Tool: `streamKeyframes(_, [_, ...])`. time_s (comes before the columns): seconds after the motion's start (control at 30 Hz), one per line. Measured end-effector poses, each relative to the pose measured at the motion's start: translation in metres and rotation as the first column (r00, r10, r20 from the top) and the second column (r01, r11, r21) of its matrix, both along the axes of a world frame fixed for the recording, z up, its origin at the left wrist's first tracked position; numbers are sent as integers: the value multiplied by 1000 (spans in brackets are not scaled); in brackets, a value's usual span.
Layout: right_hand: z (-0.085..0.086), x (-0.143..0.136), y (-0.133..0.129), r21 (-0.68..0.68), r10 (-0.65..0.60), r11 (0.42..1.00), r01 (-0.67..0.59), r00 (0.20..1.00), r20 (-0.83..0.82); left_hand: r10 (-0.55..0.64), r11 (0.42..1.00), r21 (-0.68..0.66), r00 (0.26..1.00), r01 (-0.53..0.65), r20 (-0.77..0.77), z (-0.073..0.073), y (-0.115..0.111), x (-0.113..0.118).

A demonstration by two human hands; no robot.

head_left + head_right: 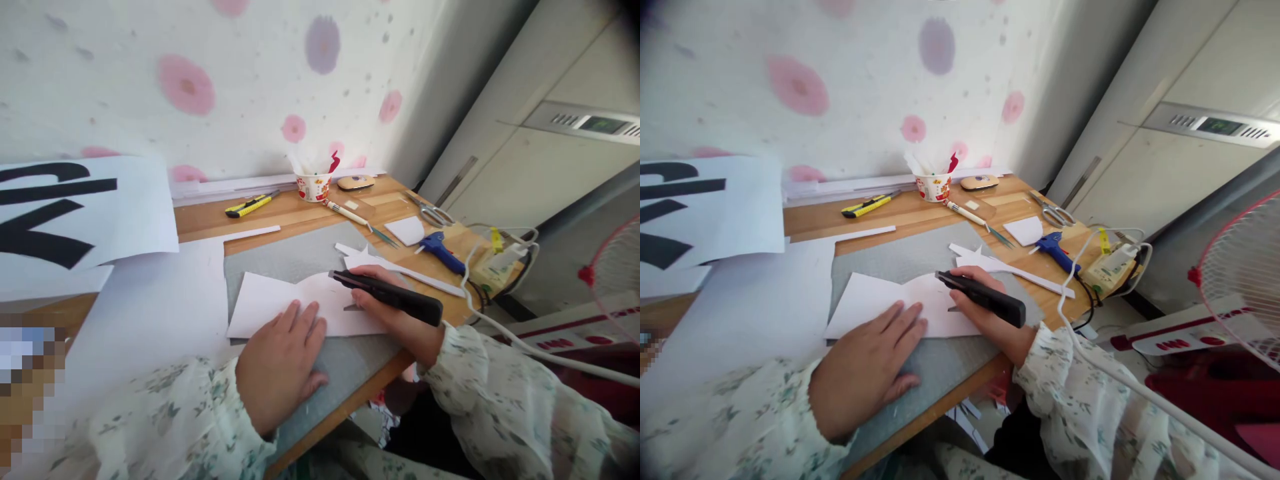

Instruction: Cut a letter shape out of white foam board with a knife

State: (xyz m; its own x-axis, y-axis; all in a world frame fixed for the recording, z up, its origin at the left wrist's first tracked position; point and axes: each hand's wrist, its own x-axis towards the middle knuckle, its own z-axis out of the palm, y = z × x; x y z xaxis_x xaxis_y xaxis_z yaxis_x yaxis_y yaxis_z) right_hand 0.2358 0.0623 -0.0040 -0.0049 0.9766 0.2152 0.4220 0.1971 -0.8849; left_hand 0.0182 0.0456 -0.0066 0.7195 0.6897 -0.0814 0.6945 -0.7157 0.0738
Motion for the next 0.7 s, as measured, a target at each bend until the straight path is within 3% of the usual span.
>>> streamKeyframes(0.13, [-20, 4, 4, 109, -108, 989, 100, 991, 77, 1, 1000, -11, 1000, -1, 2, 0, 0, 0])
streamKeyframes(0.27, [-28, 9, 1, 63, -118, 991, 116, 992, 36, 4, 1000, -11, 1000, -4, 11, -1, 0, 0])
streamKeyframes(0.7, [-8, 2, -5, 3, -80, 997, 81, 978, 194, -1, 999, -36, 1000, 1, 1, 0, -1, 1])
